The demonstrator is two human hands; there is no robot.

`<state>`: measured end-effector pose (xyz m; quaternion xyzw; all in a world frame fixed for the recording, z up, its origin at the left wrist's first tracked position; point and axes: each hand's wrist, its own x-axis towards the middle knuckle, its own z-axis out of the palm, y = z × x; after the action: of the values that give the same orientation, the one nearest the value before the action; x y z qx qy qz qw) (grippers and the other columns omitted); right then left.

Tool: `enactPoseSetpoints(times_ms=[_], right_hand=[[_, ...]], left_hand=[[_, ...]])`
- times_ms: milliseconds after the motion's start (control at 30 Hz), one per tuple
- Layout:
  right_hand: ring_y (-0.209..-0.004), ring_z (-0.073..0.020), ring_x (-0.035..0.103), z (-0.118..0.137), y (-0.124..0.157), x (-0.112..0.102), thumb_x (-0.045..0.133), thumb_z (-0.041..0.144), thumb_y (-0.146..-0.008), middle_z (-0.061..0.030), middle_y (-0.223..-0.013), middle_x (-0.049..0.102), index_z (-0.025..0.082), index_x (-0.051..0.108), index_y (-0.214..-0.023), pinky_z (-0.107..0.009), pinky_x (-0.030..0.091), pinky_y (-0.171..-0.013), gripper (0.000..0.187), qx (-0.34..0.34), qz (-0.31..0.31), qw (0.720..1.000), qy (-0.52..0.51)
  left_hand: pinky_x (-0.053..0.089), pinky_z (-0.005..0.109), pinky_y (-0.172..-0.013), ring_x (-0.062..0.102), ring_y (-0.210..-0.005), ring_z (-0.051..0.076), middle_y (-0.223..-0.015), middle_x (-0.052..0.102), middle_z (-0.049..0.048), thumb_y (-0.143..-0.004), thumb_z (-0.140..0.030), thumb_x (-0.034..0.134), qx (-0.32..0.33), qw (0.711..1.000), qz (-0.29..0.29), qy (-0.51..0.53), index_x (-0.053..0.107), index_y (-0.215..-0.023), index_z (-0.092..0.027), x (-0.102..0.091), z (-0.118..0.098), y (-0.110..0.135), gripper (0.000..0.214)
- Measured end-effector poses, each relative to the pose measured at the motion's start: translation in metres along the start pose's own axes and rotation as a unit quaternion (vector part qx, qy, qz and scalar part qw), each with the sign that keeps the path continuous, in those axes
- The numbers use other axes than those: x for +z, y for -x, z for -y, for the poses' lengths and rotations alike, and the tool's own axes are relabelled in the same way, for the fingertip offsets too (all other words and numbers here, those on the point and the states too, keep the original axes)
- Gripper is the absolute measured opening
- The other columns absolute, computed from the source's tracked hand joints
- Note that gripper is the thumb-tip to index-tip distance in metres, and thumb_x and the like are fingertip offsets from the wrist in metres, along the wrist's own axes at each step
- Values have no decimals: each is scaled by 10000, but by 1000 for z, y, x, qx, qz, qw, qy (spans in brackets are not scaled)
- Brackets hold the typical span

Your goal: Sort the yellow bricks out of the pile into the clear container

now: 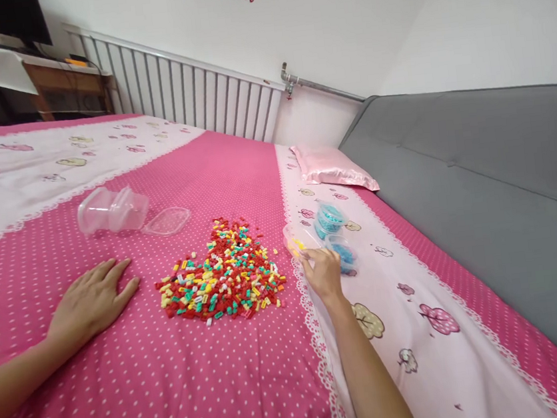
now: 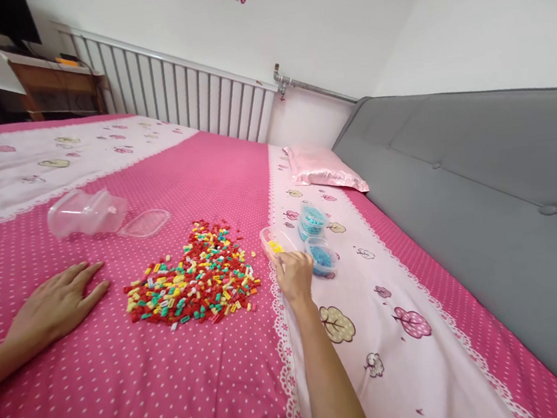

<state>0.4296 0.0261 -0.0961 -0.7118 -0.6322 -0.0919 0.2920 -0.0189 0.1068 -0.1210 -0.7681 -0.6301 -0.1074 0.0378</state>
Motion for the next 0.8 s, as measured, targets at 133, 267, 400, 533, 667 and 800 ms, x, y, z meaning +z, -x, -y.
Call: enactPoseSetpoints(times_ms=[133,267,400,533,667,800], right_hand=[[-888,-194,613,35,5,-23,536,243,-855,-44,-880,725,195,706,-899,-332,332,-891,182,-52,-33,996,-66],[-859,-182,628,92,24,-41,556,308,-869,-27,-869,728,231,713,-879,-348,357,-906,175,-107,8,984,-140],[-809,-144,644,149,49,-41,563,302,-880,18,-844,739,271,714,-889,-354,342,-954,154,-161,56,963,-208],[-816,-137,652,197,67,-35,543,271,-888,18,-866,747,270,713,-904,-353,340,-981,171,-215,118,947,-208],[-877,-159,644,240,83,-35,529,267,-883,-30,-863,742,242,719,-937,-342,337,-1009,199,-283,182,932,-139],[-813,-195,654,283,100,-30,478,277,-888,-70,-804,717,208,696,-936,-334,448,-873,234,-289,225,929,-49]], left_hand=[[235,419,-1096,370,-1321,319,-1432,391,192,-898,-533,192,-11,998,26,-60,347,-1408,-69,-9,-9,5,707],[244,428,-1093,383,-1309,337,-1420,402,215,-899,-534,217,-6,999,14,-37,377,-1390,-48,-13,-13,10,708],[258,416,-1097,415,-1287,313,-1359,483,199,-878,-507,262,-26,999,-21,18,462,-1324,-34,-13,-15,18,681],[224,455,-1116,416,-1279,336,-1312,539,189,-778,-460,457,-61,961,-77,260,600,-1160,-74,-15,-17,30,562],[255,465,-1109,475,-1230,322,-1222,618,140,-690,-393,533,-77,928,-103,350,667,-994,-154,-16,-16,45,409],[375,466,-1034,582,-1093,291,-1074,677,133,-717,-422,492,-114,862,-149,471,680,-944,-165,-10,-8,60,392]])
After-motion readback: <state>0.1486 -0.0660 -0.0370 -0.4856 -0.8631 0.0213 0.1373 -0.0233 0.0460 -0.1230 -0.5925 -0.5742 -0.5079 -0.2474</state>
